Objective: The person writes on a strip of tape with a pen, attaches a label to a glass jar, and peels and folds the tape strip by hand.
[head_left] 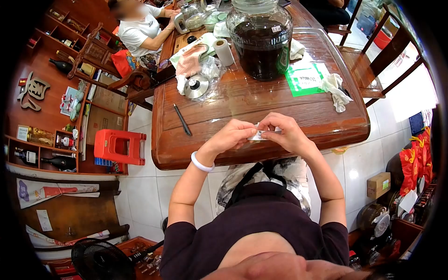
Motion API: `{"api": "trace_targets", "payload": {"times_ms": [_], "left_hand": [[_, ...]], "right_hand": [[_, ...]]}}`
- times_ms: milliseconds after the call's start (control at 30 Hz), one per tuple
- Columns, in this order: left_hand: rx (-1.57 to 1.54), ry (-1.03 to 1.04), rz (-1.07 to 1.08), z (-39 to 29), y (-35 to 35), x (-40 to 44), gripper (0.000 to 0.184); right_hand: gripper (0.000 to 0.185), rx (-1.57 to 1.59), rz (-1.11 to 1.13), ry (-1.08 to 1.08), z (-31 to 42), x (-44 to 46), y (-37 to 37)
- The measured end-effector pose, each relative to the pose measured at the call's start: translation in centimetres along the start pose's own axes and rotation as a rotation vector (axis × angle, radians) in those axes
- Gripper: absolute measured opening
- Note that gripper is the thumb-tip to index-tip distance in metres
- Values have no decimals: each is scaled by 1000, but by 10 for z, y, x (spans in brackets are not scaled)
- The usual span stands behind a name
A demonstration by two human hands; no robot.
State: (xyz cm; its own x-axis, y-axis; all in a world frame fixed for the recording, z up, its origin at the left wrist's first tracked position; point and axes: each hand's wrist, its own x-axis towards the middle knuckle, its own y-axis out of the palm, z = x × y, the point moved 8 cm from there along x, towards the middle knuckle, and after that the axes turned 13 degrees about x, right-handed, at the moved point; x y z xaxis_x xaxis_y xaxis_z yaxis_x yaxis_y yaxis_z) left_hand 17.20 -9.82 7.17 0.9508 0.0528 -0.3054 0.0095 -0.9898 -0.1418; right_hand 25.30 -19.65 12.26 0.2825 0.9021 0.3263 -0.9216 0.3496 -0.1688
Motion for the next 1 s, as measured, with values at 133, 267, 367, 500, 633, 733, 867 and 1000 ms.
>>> {"api": "trace_targets", "payload": {"times_ms": [133,267,367,500,633,733,867,1000], "left_hand": [[-4,35,133,-2,8,-2,30],[-42,53,140,-8,11,-4,31],[-21,57,156,-5,9,-2,31],[61,12,126,-2,7,-4,30],[107,41,126,-5,11,-3,30],[138,59,107,-10,11,-3,30],[158,70,97,-11,10,-3,30],[161,69,103,-13,11,-3,31]], "right_hand": [[18,66,62,-80,8,2,1],[18,169,99,-44,4,4,3],[17,194,125,53,-1,4,4],[16,124,115,2,7,3,4],[13,82,119,-30,7,3,4],[12,76,117,-61,8,3,3],[13,88,111,-68,7,2,3],[14,68,78,-7,2,2,1]]}}
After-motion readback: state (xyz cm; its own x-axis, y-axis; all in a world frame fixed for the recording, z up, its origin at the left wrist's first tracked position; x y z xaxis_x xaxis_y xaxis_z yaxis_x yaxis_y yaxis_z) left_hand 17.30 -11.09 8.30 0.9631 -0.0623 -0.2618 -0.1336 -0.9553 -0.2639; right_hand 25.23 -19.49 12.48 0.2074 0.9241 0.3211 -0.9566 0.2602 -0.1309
